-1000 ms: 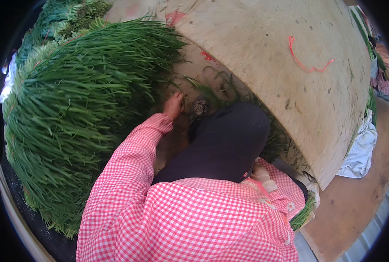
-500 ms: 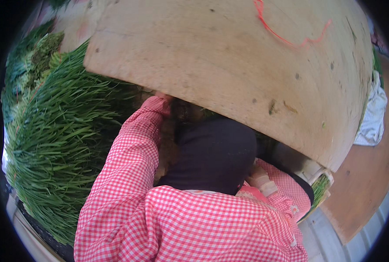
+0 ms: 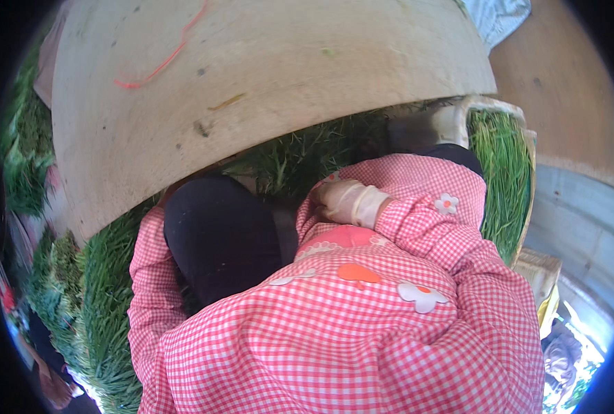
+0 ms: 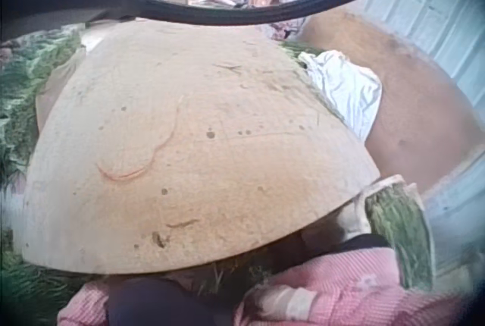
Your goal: The person sorts bunches of chives by hand, removes yellowed leaves, aligns the stems, ties the bunch with a red string, and places it into a plastic crate.
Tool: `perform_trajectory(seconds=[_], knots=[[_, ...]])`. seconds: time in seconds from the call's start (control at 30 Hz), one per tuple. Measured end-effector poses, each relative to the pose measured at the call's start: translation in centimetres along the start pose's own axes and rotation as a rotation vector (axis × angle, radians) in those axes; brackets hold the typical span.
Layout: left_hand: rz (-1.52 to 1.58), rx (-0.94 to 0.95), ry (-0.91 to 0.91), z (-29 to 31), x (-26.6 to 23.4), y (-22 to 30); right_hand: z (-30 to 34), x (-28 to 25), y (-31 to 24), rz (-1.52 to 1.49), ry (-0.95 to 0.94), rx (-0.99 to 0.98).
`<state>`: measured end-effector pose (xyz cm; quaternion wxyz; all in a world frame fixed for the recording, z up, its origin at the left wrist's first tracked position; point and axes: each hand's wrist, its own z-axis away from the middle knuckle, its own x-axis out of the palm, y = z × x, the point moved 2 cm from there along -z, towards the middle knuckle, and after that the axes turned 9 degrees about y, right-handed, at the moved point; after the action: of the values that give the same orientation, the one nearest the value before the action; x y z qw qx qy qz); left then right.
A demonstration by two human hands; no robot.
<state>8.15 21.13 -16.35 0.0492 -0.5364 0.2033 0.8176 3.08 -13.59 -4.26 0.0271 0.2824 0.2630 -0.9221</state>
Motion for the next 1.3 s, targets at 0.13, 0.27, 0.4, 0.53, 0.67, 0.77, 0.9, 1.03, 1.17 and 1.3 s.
perform_trajectory(seconds=[0.13, 0.27, 0.4, 0.53, 0.67, 0.77, 0.9, 1.03, 1.17, 1.3], knots=[[-0.041, 0.141, -0.018, 2.9, -6.1, 2.3, 1.3, -0.4, -0.4, 0.031, -0.032, 0.021], [-0.023, 0.248, 0.124, 4.4, -9.5, 4.4, 2.3, -1.2, -0.9, 0.104, 0.013, 0.017], [0.675, -0.152, 0.078, 4.3, -13.5, 9.2, 2.6, -0.8, -0.6, 0.141, 0.065, -0.078], [0.731, -0.303, -0.121, 4.0, -15.1, 10.2, -0.1, 3.0, 2.3, -0.05, 0.129, -0.258], [0.382, -0.162, -0.186, 2.8, -17.3, 15.1, 4.1, -0.7, -0.7, 0.085, 0.309, -0.192], [0.233, -0.128, -0.21, 2.2, -18.2, 17.3, 3.7, -0.5, -0.5, 0.132, 0.258, -0.163], [0.275, -0.064, -0.17, 2.4, -17.8, 17.5, 5.1, -1.4, -1.3, 0.124, 0.264, -0.167], [0.381, -0.07, -0.121, 0.5, -17.3, 21.0, 5.4, -1.7, -1.4, 0.077, 0.297, -0.148], [0.479, 0.13, 0.1, -3.5, -13.2, 22.6, 10.5, -4.4, 0.3, 0.017, 0.47, -0.189], [0.363, 0.159, 0.124, -6.9, -9.6, 22.9, 17.9, -5.6, 3.3, -0.088, 0.946, -0.289]])
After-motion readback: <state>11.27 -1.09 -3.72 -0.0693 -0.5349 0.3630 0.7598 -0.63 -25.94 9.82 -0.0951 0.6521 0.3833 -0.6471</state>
